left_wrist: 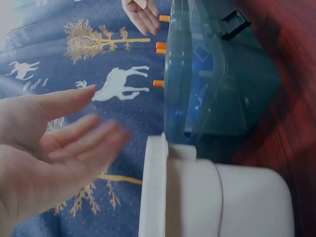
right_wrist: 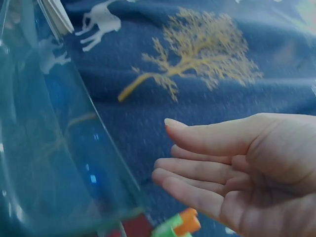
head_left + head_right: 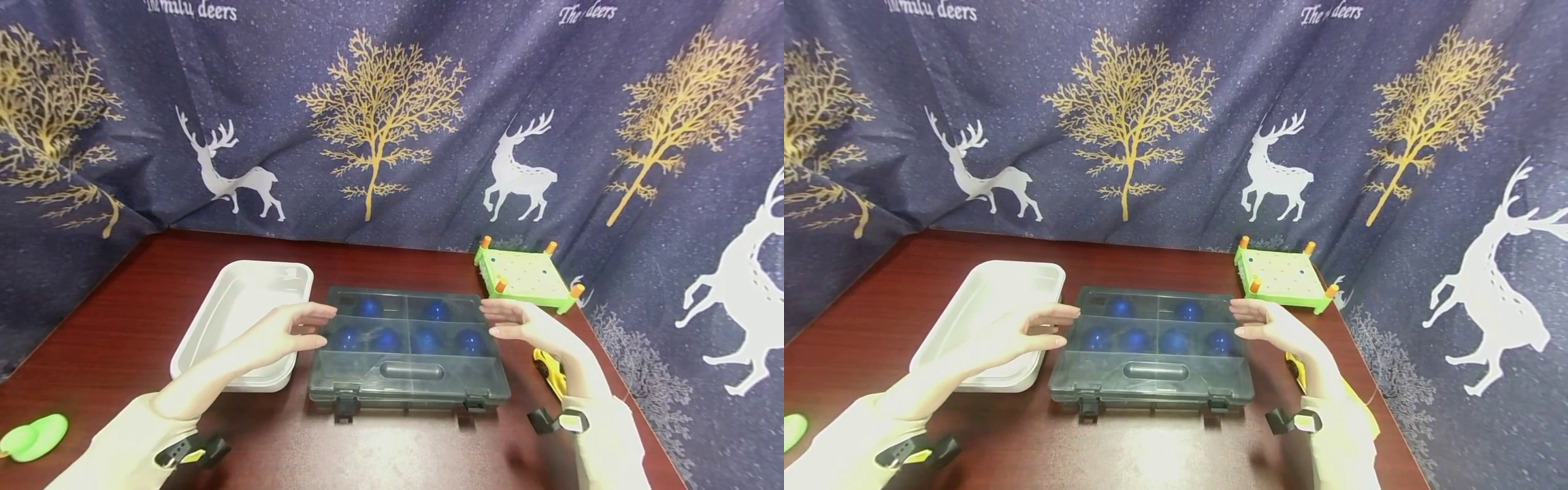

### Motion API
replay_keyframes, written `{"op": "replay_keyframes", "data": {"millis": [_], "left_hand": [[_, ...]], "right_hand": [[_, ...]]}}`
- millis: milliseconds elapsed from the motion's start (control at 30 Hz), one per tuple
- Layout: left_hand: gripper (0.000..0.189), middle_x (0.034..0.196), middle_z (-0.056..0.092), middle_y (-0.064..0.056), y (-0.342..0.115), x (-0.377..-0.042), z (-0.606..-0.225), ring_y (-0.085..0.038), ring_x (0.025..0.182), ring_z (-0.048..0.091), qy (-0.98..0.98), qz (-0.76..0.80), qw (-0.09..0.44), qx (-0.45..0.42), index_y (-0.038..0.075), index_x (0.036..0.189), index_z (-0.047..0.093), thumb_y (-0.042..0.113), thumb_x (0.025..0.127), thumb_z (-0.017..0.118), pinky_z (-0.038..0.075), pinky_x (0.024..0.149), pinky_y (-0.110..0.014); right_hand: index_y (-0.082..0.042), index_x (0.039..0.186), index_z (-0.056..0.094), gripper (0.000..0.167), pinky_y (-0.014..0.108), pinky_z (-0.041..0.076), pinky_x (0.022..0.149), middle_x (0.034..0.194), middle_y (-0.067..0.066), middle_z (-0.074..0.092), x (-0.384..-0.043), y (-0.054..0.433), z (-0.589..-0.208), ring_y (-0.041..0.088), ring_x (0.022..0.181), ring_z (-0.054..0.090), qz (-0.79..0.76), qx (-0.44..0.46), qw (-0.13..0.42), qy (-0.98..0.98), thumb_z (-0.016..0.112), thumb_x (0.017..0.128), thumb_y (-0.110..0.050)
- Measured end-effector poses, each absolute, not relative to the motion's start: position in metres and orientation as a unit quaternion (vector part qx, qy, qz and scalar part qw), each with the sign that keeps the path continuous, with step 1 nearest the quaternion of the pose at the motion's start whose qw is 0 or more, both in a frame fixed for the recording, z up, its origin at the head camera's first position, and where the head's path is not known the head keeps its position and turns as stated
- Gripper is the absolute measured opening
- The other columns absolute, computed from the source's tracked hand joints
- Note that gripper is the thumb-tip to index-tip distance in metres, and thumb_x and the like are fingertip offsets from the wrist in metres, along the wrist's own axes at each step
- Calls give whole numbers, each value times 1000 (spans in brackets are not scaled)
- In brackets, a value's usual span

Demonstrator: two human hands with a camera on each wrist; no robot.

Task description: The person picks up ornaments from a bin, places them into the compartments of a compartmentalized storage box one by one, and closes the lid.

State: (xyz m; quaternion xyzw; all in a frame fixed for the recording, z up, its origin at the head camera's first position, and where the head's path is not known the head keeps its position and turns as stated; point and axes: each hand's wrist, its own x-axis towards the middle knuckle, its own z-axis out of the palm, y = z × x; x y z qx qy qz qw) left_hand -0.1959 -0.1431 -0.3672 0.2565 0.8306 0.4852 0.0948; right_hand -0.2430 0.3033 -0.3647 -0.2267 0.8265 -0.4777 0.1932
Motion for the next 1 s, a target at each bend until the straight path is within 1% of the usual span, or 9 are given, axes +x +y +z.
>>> {"op": "replay_keyframes", "data": {"millis": [67, 133, 267, 433, 533, 633, 767, 867, 1000], "left_hand": [[41, 125, 63, -27, -147, -195, -368, -38, 113, 64, 819, 504, 84, 262, -9, 129, 56, 7, 92, 64, 54, 94, -35], [36, 119, 67, -24, -149, -193, -369, -29, 108, 68, 812, 512, 78, 270, -5, 126, 59, 9, 93, 63, 54, 89, -26], [33, 115, 68, -23, -148, -189, -374, -19, 105, 69, 788, 528, 105, 299, -4, 123, 60, 12, 94, 63, 53, 88, -23], [31, 113, 66, -29, -144, -183, -384, -22, 102, 70, 729, 554, 171, 364, -9, 122, 58, 6, 95, 60, 55, 89, -26], [29, 112, 66, -28, -142, -180, -391, -27, 101, 70, 698, 551, 203, 410, -9, 121, 58, 4, 96, 59, 56, 89, -29], [27, 112, 67, -28, -140, -175, -398, -31, 101, 70, 674, 544, 236, 442, -9, 121, 58, 4, 97, 57, 56, 88, -31], [27, 111, 67, -28, -140, -170, -403, -31, 102, 69, 657, 541, 267, 452, -7, 120, 60, 7, 97, 58, 57, 87, -31], [27, 111, 67, -28, -140, -168, -406, -31, 103, 69, 651, 540, 280, 454, -7, 121, 59, 7, 97, 57, 57, 87, -32], [30, 113, 67, -29, -143, -165, -409, -33, 105, 68, 642, 528, 312, 459, -8, 123, 58, 7, 98, 57, 57, 88, -30]], "right_hand": [[12, 144, 35, 61, 19, 50, 92, 142, 35, 43, -245, 291, -359, 41, 132, 48, -470, -225, 194, 831, 62, 94, -11], [9, 144, 38, 61, 19, 50, 92, 143, 33, 45, -246, 277, -355, 49, 133, 42, -469, -221, 193, 833, 64, 93, -12], [3, 142, 44, 56, 21, 50, 94, 140, 29, 50, -249, 247, -352, 47, 131, 46, -477, -236, 179, 827, 65, 92, -11], [5, 135, 52, 46, 38, 50, 101, 133, 27, 57, -249, 202, -360, 42, 126, 53, -463, -302, 150, 820, 65, 92, -8], [4, 133, 54, 44, 46, 47, 103, 133, 23, 59, -245, 176, -365, 36, 125, 56, -431, -336, 149, 824, 66, 92, -8], [2, 133, 55, 44, 43, 47, 105, 134, 18, 60, -239, 154, -369, 32, 125, 57, -409, -353, 168, 825, 67, 91, -9], [0, 133, 56, 46, 37, 45, 107, 135, 15, 60, -231, 132, -375, 28, 128, 55, -383, -374, 197, 821, 68, 90, -9], [-2, 134, 56, 47, 38, 41, 110, 137, 14, 59, -226, 120, -379, 27, 131, 52, -335, -413, 183, 827, 69, 90, -12], [-4, 136, 55, 52, 41, 35, 115, 145, 13, 52, -220, 111, -383, 28, 140, 42, -299, -445, 172, 826, 71, 88, -17]]}}
